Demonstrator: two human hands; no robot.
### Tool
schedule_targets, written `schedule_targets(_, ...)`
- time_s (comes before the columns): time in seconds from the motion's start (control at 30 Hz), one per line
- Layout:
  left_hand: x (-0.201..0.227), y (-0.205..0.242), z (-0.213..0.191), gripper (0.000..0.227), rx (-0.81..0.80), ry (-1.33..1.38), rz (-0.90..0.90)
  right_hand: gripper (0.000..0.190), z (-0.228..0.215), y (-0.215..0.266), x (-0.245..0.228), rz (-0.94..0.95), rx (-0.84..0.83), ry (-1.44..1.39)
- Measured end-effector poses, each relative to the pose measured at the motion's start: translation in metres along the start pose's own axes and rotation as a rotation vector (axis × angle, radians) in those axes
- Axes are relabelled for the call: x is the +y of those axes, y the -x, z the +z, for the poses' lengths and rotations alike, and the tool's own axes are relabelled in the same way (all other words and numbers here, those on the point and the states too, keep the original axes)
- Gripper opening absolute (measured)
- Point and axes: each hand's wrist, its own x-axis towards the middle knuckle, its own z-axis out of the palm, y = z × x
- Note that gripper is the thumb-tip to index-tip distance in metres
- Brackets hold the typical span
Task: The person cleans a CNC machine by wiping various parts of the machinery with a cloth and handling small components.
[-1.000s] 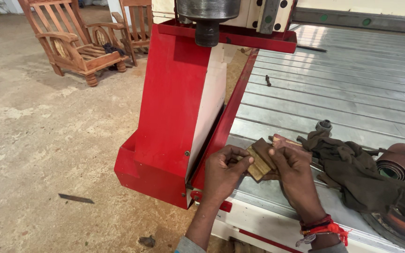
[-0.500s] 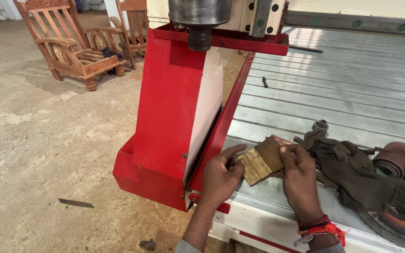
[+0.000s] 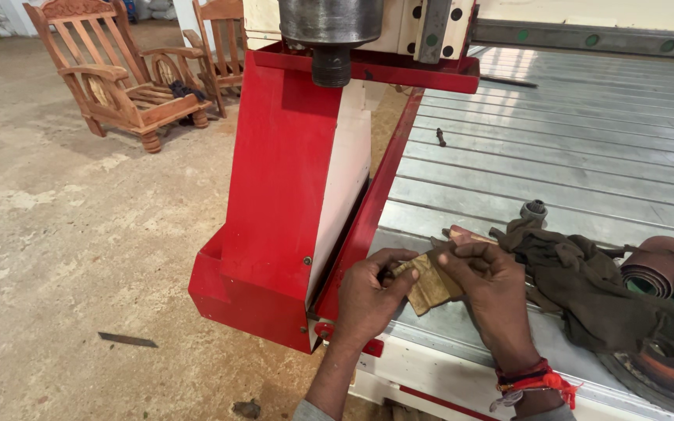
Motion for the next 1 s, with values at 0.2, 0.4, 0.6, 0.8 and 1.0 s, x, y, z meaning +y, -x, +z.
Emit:
schedule_targets(0.2,0.000,0.000,-0.001,0.024,0.009,0.021,0.002,0.014,-0.001,0.000,0.001,-0.089,-0.050,-0.115)
schedule_targets(0.4,-0.004,0.000,0.001,0.022,0.017,0.136,0.072,0.016,-0.003,0.002,-0.007,-0.101,-0.086,-0.207)
schedule_targets(0.6,-0.007,0.000,0.002,0.022,0.035,0.123,0.070,0.015,-0.003,0.004,-0.011,0.107,-0.017,-0.278)
schedule_targets(0.8,-0.015,-0.003,0.003,0.021,0.030,0.236,0.068,0.029,0.006,0.005,-0.020,-0.190,-0.165,0.206)
schedule_targets(1.0,-0.016,-0.003,0.002,0.022,0.079,0.323,0.087,0.047,0.004,0.002,-0.015,-0.291,-0.172,0.236)
